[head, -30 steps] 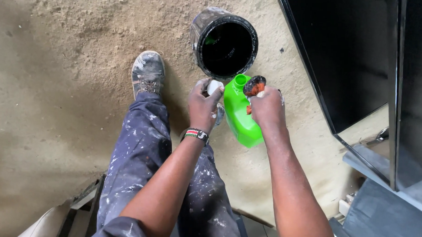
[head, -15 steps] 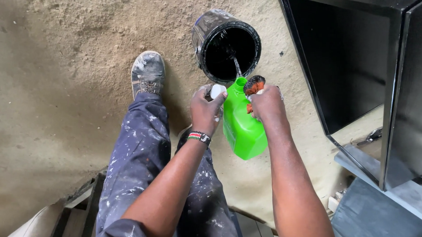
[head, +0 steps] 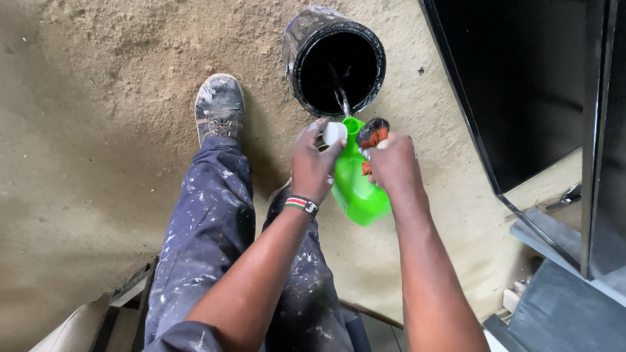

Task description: Applying black paint or stain to furniture panels and metal frames using a brush and a bucket of paint.

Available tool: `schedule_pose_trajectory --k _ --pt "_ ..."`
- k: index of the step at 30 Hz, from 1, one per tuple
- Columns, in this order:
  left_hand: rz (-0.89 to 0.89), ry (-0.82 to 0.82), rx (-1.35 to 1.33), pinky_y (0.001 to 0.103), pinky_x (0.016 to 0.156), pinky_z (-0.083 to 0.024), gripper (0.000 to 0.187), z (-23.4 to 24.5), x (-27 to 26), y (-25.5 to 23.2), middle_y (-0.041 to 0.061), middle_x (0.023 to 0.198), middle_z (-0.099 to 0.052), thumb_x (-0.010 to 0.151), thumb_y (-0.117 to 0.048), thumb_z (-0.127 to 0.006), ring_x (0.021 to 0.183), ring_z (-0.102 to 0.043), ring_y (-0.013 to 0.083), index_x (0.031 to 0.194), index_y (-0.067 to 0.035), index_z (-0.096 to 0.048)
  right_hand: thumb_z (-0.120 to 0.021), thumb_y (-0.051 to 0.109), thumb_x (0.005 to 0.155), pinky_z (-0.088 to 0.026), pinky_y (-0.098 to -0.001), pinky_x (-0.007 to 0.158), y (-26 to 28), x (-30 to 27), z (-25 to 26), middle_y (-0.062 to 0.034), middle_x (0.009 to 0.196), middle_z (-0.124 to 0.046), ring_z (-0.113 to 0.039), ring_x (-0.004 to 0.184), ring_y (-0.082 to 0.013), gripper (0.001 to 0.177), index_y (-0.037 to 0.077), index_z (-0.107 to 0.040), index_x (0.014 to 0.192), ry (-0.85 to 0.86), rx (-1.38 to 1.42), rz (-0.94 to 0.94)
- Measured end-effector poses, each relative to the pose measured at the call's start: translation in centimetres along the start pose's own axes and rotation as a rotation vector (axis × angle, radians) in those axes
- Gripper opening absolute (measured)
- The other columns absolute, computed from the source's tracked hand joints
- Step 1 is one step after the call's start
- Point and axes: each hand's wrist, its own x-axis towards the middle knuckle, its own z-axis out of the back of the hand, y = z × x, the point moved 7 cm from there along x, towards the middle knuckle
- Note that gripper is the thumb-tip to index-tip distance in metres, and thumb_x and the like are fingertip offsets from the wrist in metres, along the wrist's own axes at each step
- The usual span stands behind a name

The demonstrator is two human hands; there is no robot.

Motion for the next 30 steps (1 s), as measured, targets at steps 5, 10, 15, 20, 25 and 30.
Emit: schedule_pose_trajectory --k 5,10,15,20,25,30 --pt "-0.377 0.092 0.312 0.052 0.125 -0.059 0.058 -1.5 -1.2 -1.8 0.013 0.147 -0.08 0.098 -0.016 -0.096 0.143 -0.076 0.0412 0.154 -0.014 -0.081 -0.071 0.02 0.093 -0.065 -0.0354 0.068 -5.9 0.2 -2.2 -0.0055 0.074 -0.079 -0.083 0.059 -0.0201 0.02 0.017 -0.085 0.107 -0.03 0.151 -0.004" --pt "-0.608 0.328 0.674 0.048 0.116 -0.065 0.054 -5.6 -3.6 -0.7 -0.001 0.156 -0.076 0.103 -0.013 -0.082 0.145 -0.067 0.0371 0.153 -0.031 -0.081 -0.07 0.026 0.095 -0.063 -0.0485 0.093 -10.7 -1.8 -3.4 -0.0112 0.094 -0.084 -0.088 0.09 -0.0304 0.027 0.018 -0.083 0.117 -0.08 0.26 -0.039" --pt "-0.681 0.55 0.682 0.051 0.128 -0.061 0.074 -8.7 -6.3 -0.4 0.002 0.17 -0.071 0.101 -0.007 -0.079 0.153 -0.062 0.0431 0.171 -0.024 -0.066 -0.067 0.016 0.105 -0.054 -0.0621 0.114 -15.7 -2.0 -5.2 -0.0275 0.125 -0.08 -0.078 0.131 -0.0449 0.037 -0.001 -0.077 0.137 -0.214 0.514 -0.046" --pt "-0.607 0.596 0.6 0.061 0.142 -0.044 0.081 -9.1 -7.5 1.2 0.028 0.179 -0.059 0.104 0.0 -0.076 0.165 -0.057 0.0514 0.18 -0.001 -0.049 -0.08 0.019 0.108 -0.058 -0.0555 0.109 -21.5 -1.2 -6.3 -0.0195 0.119 -0.083 -0.078 0.12 -0.0282 0.026 0.001 -0.08 0.127 -0.413 0.773 -0.027" --pt "-0.448 0.659 0.712 0.061 0.136 -0.05 0.061 -9.7 -8.1 8.7 0.024 0.168 -0.069 0.11 -0.015 -0.074 0.157 -0.065 0.0495 0.169 -0.005 -0.064 -0.085 0.026 0.108 -0.058 -0.0529 0.115 -29.0 0.7 -11.2 -0.0234 0.132 -0.08 -0.076 0.129 -0.0295 0.041 -0.001 -0.077 0.137 -0.476 1.082 -0.251" --pt "-0.207 0.927 0.788 0.056 0.136 -0.051 0.055 -10.9 -13.5 15.2 0.021 0.17 -0.071 0.116 -0.03 -0.068 0.162 -0.064 0.041 0.167 -0.008 -0.07 -0.1 0.029 0.1 -0.068 -0.0506 0.087 -37.8 -0.9 -19.6 -0.0156 0.12 -0.079 -0.082 0.106 -0.0292 0.046 0.009 -0.077 0.135 -0.515 1.517 -0.545"
